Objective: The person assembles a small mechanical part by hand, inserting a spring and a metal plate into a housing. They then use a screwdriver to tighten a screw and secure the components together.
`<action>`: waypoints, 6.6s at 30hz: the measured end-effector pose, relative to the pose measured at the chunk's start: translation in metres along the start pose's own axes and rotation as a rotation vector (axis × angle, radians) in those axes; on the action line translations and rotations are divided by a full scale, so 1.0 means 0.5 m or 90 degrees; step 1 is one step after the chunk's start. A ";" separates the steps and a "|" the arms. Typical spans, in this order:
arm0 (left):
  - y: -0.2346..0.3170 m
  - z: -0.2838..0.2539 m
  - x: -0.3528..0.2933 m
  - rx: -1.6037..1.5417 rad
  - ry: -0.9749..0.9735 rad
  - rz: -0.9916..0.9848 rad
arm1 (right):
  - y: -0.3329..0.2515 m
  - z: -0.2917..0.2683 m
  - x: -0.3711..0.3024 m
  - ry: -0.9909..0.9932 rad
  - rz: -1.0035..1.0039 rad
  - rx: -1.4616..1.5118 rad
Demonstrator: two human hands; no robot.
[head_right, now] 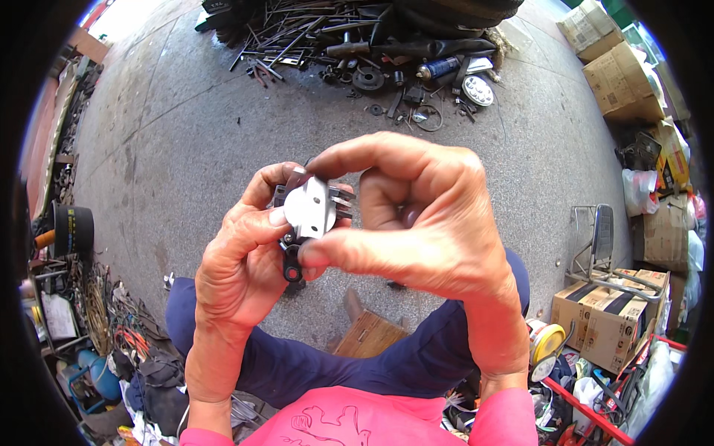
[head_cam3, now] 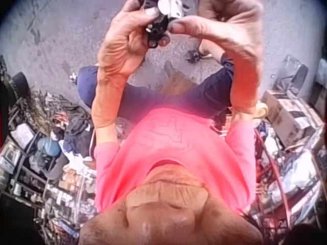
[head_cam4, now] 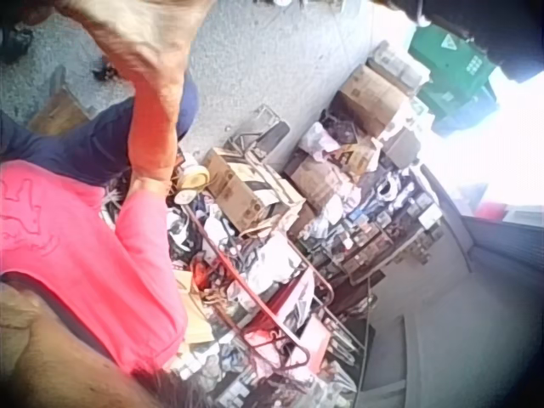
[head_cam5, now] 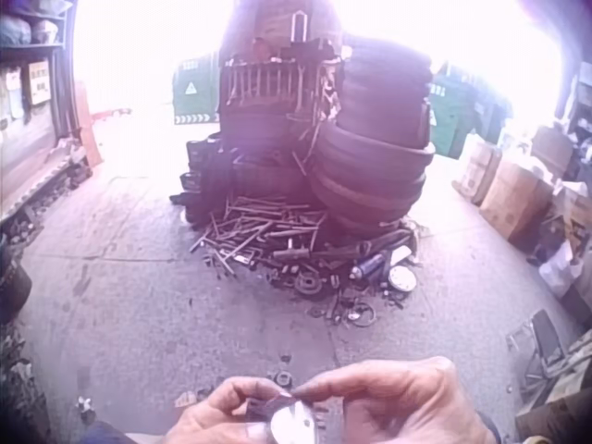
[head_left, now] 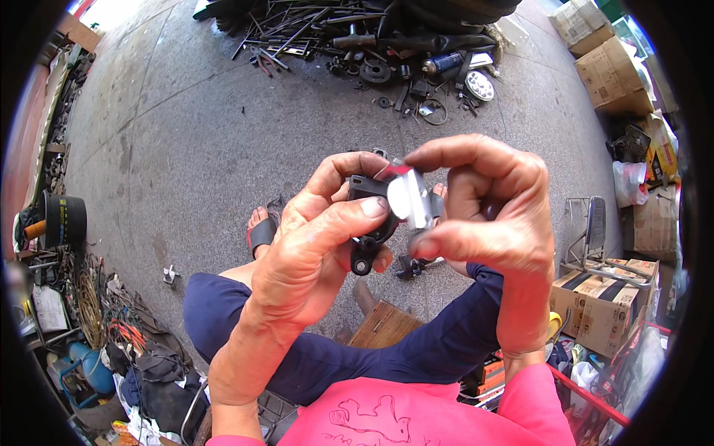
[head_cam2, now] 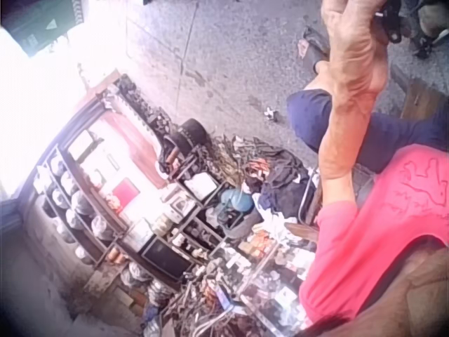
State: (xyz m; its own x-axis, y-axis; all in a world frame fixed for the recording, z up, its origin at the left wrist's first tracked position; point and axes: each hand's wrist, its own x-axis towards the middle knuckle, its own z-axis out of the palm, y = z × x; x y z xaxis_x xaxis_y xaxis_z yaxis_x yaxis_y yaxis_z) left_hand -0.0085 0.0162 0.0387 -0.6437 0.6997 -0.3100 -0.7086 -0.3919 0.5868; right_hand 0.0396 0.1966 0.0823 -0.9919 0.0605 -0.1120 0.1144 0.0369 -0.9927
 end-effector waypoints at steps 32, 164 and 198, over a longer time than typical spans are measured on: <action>0.009 0.026 0.006 -0.006 -0.030 0.013 | 0.003 0.003 0.010 0.016 0.106 0.180; -0.008 0.009 -0.002 0.212 -0.078 0.150 | 0.019 0.000 -0.025 -0.084 -0.382 -0.499; -0.002 0.022 -0.008 0.208 0.060 0.311 | 0.060 0.059 -0.019 0.062 -0.492 -0.458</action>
State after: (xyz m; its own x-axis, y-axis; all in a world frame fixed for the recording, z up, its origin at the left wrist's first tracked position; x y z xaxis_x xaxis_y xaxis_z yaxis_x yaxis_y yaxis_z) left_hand -0.0019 0.0205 0.0475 -0.9060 0.4232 -0.0028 -0.2081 -0.4397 0.8737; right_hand 0.0509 0.1678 0.0521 -0.8041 -0.1529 0.5745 -0.5076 0.6796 -0.5297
